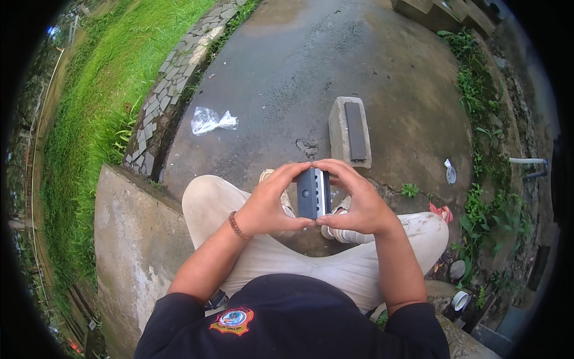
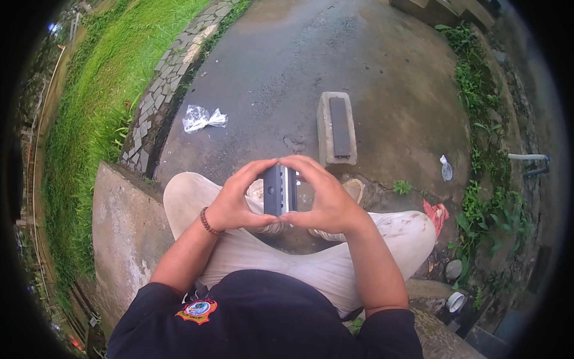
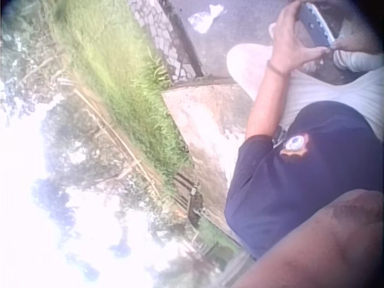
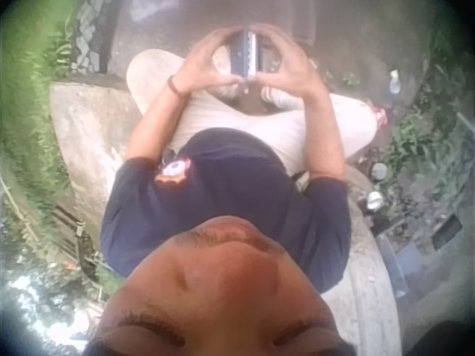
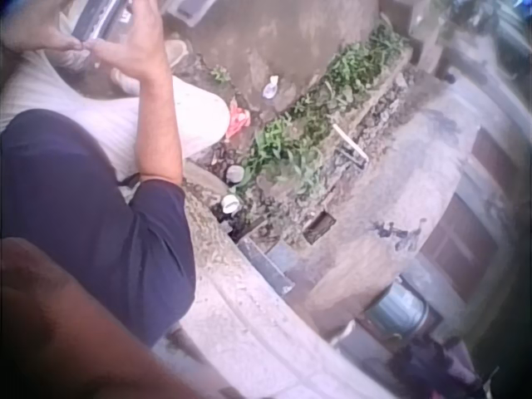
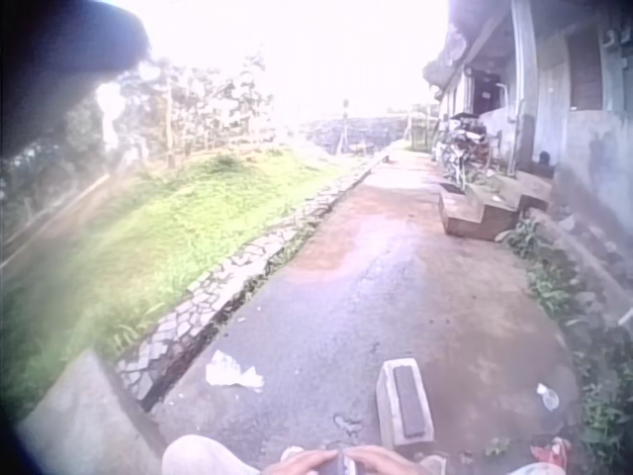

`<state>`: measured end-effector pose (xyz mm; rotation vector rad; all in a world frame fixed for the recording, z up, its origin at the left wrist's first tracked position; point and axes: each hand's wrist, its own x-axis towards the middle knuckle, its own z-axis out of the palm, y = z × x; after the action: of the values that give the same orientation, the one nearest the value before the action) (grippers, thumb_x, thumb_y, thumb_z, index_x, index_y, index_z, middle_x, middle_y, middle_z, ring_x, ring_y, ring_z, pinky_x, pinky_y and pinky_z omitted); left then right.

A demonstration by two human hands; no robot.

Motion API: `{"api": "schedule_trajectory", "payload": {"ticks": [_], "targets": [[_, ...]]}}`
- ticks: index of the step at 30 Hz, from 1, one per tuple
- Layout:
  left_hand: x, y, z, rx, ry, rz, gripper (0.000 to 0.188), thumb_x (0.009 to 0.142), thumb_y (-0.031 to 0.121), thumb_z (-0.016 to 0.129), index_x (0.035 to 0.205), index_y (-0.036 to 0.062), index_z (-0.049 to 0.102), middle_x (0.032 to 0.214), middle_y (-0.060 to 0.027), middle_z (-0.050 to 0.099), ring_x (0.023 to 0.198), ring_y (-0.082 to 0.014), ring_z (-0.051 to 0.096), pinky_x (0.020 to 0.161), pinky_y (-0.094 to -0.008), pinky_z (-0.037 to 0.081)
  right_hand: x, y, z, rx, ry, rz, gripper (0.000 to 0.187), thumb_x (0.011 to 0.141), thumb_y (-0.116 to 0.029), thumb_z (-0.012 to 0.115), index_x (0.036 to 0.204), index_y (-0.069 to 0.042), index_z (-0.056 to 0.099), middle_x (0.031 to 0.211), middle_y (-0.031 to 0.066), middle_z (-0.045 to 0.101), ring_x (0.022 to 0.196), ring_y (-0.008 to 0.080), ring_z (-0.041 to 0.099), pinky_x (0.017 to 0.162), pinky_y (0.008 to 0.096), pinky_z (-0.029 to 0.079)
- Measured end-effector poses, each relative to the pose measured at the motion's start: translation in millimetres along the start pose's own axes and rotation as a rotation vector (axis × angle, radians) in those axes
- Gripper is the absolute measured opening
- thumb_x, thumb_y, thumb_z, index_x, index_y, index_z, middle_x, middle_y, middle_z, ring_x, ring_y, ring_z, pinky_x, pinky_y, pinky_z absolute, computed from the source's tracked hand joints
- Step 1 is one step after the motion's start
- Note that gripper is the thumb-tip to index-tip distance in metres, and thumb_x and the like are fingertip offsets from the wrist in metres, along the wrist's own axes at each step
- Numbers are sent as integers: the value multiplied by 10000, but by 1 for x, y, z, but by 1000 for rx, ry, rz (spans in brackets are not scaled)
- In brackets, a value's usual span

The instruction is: The person sits on a concrete ledge and assembles a small black plastic device. They remove a white label from the device, then pick up a concrete block and place it on the ground. They proceed to separate the device into two halves, align them, and snap them together to form a single unit.

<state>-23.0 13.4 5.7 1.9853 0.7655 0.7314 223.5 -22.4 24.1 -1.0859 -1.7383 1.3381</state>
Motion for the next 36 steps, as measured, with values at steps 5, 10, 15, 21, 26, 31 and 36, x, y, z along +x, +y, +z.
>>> {"api": "schedule_trajectory", "payload": {"ticks": [5, 10, 15, 21, 26, 31, 36], "targets": [[5, 1, -2, -6, 89, -19, 947, 607, 201, 916, 1440, 27, 500, 1350, -196, 584, 1239, -346, 601, 1050, -421, 496, 5, 1, 3, 146, 63, 56, 1032, 680, -157, 940, 1547, -43, 392, 1543, 159, 412, 1407, 286, 472, 1150, 467, 427], [7, 0, 8, 138, 291, 65, 951, 596, 180, 909, 1436, 12, 496, 1331, -221, 572, 1218, -372, 600, 1049, -436, 499, 6, -2, 17, 418, 203, 239, 821, 791, -133, 882, 1459, 26, 432, 1344, 176, 571, 1222, 223, 600, 1027, 388, 515], [7, 2, 18, 77, 363, 36, 920, 664, 172, 921, 1450, -1, 476, 1343, -205, 568, 1224, -321, 598, 1036, -413, 519, 11, -1, 38, 439, 280, 309, 475, 881, -153, 797, 1249, 57, 582, 1090, 137, 699, 969, 154, 674, 779, 311, 568], [5, -8, 8, -896, 217, -459, 544, 936, 136, 769, 1397, -14, 522, 1273, -113, 637, 1139, -188, 639, 970, -369, 566, 6, 13, 17, 242, 138, 298, 464, 867, -59, 764, 1287, 36, 590, 1085, 125, 713, 859, 124, 683, 728, 280, 558], [3, -13, 9, -918, 231, -483, 344, 988, 125, 702, 1288, -1, 590, 1177, -101, 694, 1054, -182, 690, 939, -373, 587, 8, 3, 20, 393, 276, 231, 538, 878, -3, 766, 1370, 54, 554, 1114, 112, 694, 956, 125, 671, 818, 275, 579], [3, -15, 11, -1023, 315, -468, 331, 1013, 158, 671, 1293, 5, 585, 1195, -102, 688, 1086, -194, 686, 947, -391, 588, 7, 7, 13, 602, 286, 158, 458, 913, -52, 767, 1333, 26, 601, 1087, 102, 718, 964, 142, 679, 855, 312, 560], [5, -9, 12, -1037, 316, -473, 328, 1028, 176, 650, 1303, 11, 577, 1208, -95, 681, 1098, -192, 680, 951, -401, 586, 7, 20, 15, 703, 269, 169, 330, 930, -68, 761, 1237, 14, 669, 1053, 86, 729, 903, 143, 673, 805, 304, 546]]}}
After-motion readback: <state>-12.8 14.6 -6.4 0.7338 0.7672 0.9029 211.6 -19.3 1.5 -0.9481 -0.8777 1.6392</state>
